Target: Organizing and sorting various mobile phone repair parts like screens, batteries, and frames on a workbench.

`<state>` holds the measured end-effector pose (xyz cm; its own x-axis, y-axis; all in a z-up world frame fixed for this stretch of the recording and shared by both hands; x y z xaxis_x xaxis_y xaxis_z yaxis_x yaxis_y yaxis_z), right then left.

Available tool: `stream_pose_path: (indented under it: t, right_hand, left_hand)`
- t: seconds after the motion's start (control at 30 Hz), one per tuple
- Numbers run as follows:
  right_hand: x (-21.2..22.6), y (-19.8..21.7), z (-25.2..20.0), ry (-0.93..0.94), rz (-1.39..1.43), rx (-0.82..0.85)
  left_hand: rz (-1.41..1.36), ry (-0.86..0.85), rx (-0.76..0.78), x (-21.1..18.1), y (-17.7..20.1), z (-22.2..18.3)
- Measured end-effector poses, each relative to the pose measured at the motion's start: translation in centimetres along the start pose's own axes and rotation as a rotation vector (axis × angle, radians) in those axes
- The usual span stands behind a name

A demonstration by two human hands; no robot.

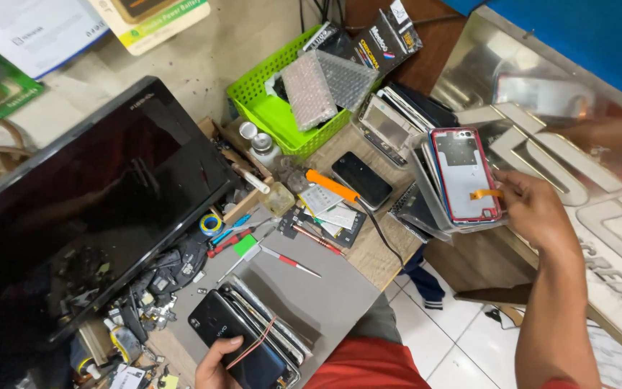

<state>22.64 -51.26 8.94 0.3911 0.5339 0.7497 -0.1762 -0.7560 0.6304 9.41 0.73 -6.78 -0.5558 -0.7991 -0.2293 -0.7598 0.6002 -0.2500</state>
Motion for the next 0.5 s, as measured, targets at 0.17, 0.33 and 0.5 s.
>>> stream_pose_path:
  t: [0.17,0.33,0.5]
  right_hand:
    - [-1.8,0.1,-2.0,-0.115,0.022,-0.032]
    - [-6.4,0.1,-2.6,-0.157,-0.034,-0.160]
    - [-5.9,-1.6,-1.8,-0.077,-0.055,-0.203]
  left_hand:
    - [0.034,0.024,0.038,0.1,-0.3,-0.5]
    - [0.083,0.034,-0.004,-0.1,-0.4,-1.3]
    - [0.067,0.063,0.009,-0.1,-1.3,-2.5]
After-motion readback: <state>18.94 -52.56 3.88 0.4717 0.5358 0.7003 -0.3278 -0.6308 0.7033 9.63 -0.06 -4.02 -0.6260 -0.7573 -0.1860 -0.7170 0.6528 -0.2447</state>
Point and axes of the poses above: each hand's wrist, its own z-axis towards the middle knuckle, its own y-axis out of the back of the hand, x = y × z, the point moved 6 cm from there along z, towards the middle knuckle, and after that the axes turned 3 degrees about x, right-handed, at the moved point
